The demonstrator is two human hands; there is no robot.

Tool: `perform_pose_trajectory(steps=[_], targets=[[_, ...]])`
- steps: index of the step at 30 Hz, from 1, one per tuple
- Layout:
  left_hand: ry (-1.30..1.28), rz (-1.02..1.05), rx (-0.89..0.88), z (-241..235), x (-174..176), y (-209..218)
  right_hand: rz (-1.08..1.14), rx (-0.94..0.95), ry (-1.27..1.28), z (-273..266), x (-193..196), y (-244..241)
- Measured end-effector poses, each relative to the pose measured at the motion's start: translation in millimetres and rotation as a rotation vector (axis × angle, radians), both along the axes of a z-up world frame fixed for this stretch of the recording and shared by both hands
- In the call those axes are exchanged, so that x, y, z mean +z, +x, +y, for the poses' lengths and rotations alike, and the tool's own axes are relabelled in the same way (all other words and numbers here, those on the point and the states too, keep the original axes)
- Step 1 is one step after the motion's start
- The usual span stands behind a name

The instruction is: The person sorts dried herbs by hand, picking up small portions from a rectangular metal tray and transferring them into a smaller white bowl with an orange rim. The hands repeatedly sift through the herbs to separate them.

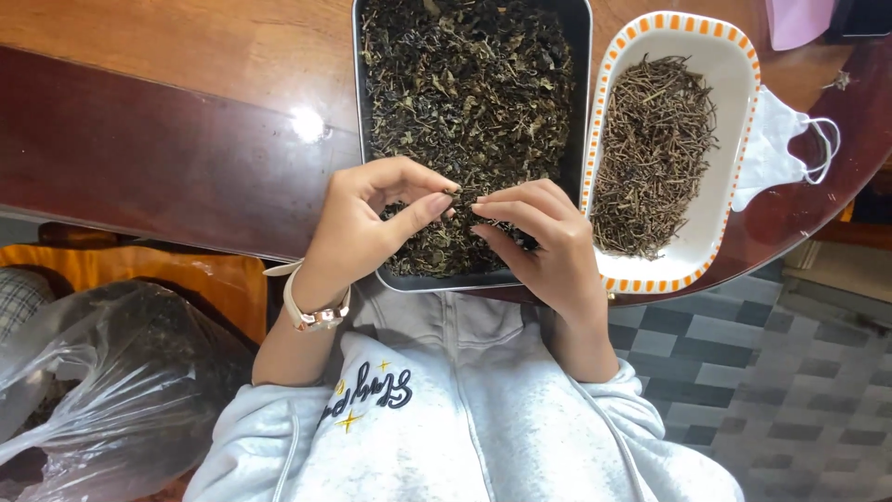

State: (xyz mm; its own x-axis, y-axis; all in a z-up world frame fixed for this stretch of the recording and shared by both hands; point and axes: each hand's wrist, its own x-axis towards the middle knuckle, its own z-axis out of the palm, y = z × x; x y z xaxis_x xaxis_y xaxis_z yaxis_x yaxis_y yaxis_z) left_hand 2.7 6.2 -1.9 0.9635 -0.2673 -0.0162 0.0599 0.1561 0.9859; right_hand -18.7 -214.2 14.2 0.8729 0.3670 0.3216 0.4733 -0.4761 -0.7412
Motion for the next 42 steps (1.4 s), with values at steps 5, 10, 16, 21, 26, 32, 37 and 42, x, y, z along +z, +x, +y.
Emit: perform_pose_trajectory(steps=[5, 10, 16, 21, 26, 32, 37, 42], targets=[[0.118, -0.086, 0.039, 1.9, 0.9, 7.3, -0.013, -0.015, -0.004, -7.6, 5.5, -1.0], [0.544, -0.450, 0.212, 5.3, -7.1, 21.5, -0.041, -0.060, -0.047, -14.9, 7.0, 0.2], [0.613, -0.564, 0.139, -0.3, -3.9, 22.9, -0.099, -0.025, -0.164, 3.3, 2.6, 6.2], [0.760, -0.648, 0.063, -1.5, 1.5, 19.1, -0.209, -0.003, -0.447, 16.8, -20.4, 11.4], [0.905, -0.714, 0.022, 3.6, -8.7, 17.1, -0.250, 0.001, -0.562, 10.8, -28.3, 4.1], [1.068, -0.785, -0.038, 4.1, -17.7, 19.5, -0.248, -0.022, -0.587, 1.1, -28.0, 1.0], [1.140, -0.819, -0.040, 4.2, -21.2, 19.7, -0.231, -0.046, -0.561, -5.3, -21.9, -0.3], [1.130, -0.840, -0.026, 3.6, -24.2, 18.7, -0.211, -0.052, -0.476, -0.5, -10.8, -0.9]])
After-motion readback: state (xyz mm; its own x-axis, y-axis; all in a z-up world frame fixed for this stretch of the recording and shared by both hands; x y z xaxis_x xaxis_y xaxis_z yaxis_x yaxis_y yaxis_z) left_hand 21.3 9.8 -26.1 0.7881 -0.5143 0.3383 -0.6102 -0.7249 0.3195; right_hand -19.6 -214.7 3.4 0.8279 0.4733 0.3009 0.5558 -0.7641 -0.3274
